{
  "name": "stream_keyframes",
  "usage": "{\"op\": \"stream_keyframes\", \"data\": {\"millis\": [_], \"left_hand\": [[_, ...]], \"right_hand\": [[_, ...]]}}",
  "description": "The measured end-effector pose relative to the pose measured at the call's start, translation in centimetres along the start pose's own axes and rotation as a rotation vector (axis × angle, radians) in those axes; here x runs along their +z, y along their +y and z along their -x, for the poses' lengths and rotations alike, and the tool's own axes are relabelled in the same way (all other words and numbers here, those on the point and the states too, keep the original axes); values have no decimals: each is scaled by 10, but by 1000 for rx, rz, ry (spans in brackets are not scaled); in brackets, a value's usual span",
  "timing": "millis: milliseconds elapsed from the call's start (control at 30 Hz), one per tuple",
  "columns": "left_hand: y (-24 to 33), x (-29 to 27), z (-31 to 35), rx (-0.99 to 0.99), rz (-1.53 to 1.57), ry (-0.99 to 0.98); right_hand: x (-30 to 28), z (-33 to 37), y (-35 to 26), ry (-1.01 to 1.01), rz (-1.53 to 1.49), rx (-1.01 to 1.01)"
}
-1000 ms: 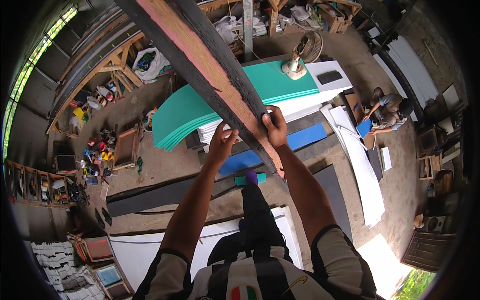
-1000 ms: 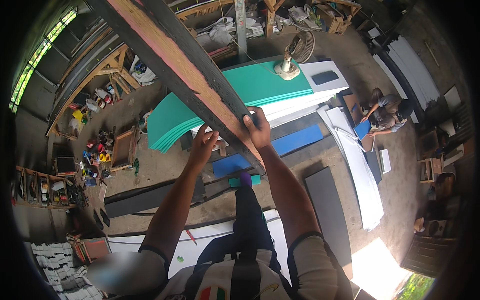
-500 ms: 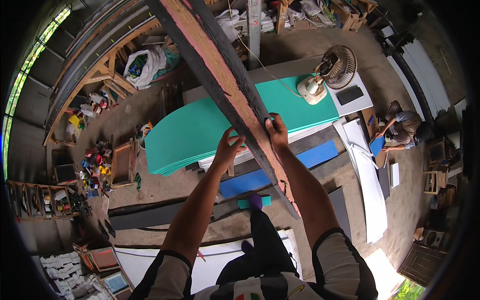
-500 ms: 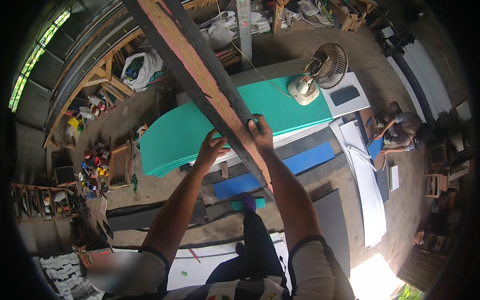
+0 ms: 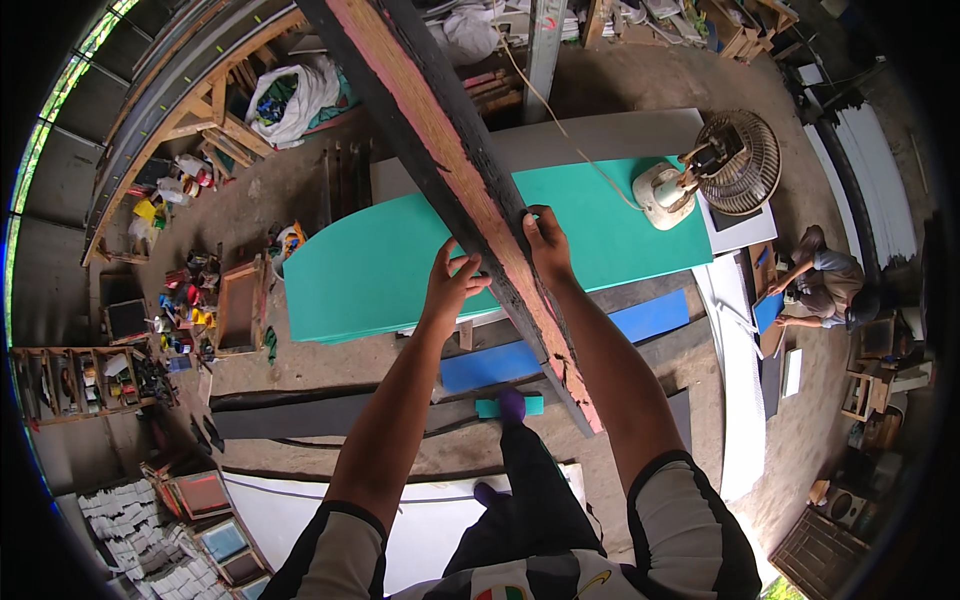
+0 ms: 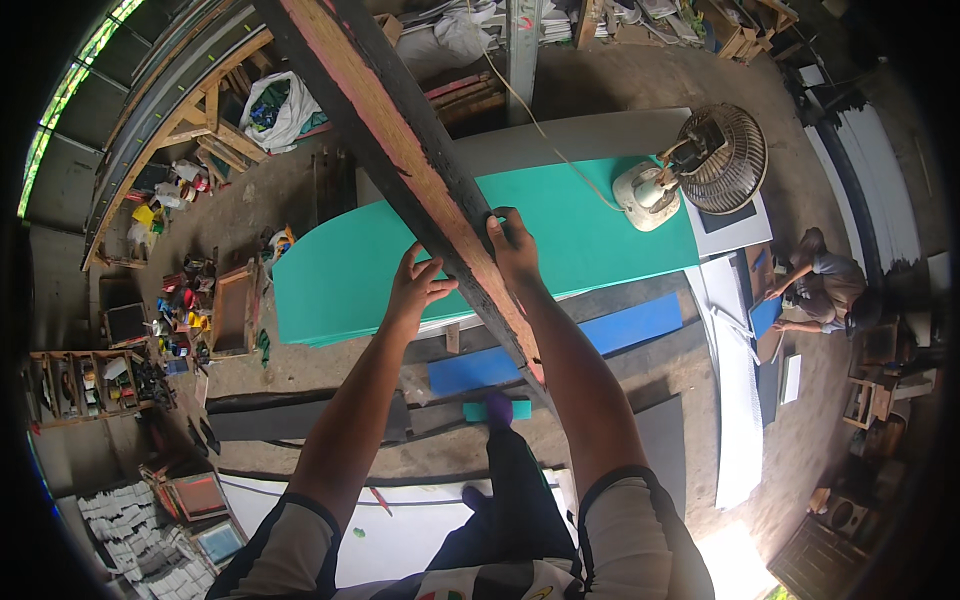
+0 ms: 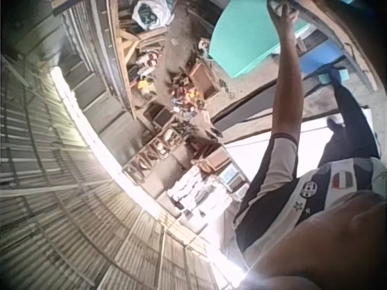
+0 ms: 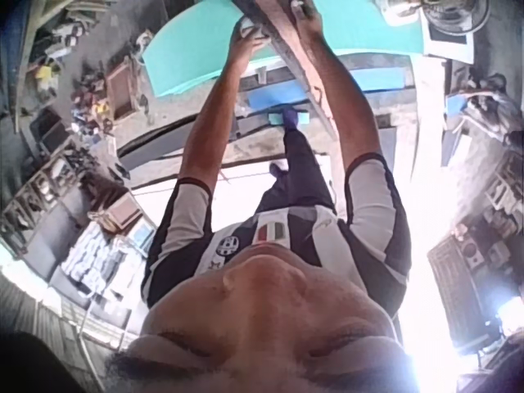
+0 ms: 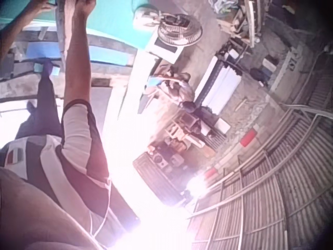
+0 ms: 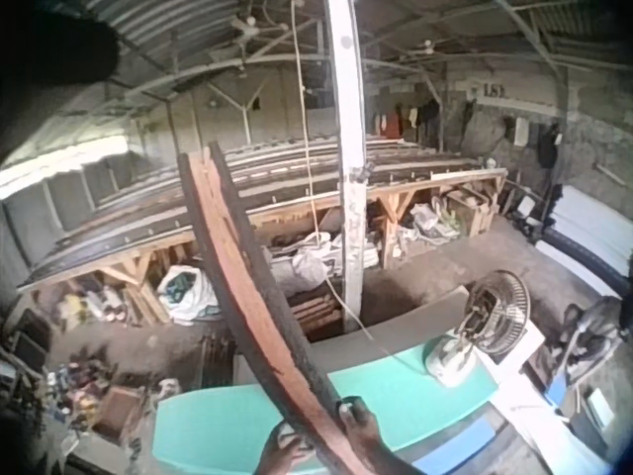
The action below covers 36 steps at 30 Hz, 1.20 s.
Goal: The person handles large black and white sheets of material in a workshop, picking them up, moving them, and stacking them. They also handle a long wooden plank, placing it on a green sheet and later on a black sheet.
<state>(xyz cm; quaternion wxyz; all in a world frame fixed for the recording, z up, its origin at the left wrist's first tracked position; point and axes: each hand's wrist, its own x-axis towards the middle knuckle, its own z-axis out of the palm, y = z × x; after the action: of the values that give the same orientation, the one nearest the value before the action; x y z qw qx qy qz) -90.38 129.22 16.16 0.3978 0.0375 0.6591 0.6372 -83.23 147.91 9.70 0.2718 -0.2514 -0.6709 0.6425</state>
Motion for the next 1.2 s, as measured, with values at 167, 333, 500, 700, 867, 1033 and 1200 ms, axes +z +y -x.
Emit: {"op": "stream_keyframes", "data": {"millis": [167, 333, 500, 700, 867, 1033, 1200], "left_hand": [[-5, -2, -16, -9, -8, 48], [-21, -9, -32, -1, 46, 76], [-32, -6, -33, -20, 7, 46], [-37, -5, -27, 4, 3, 50], [-36, -2, -24, 13, -25, 45], [-40, -3, -26, -9, 9, 72], [-43, -3, -27, -12, -3, 80]], "right_hand": [[2, -12, -10, -25, 163, -6], [4, -12, -4, -2, 220, 13], [1, -6, 7, 35, 238, -28], [-2, 4, 15, 64, 247, -80], [-5, 6, 13, 53, 223, -33], [-6, 7, 12, 44, 259, -45], [-5, 9, 12, 44, 271, -32]]}}
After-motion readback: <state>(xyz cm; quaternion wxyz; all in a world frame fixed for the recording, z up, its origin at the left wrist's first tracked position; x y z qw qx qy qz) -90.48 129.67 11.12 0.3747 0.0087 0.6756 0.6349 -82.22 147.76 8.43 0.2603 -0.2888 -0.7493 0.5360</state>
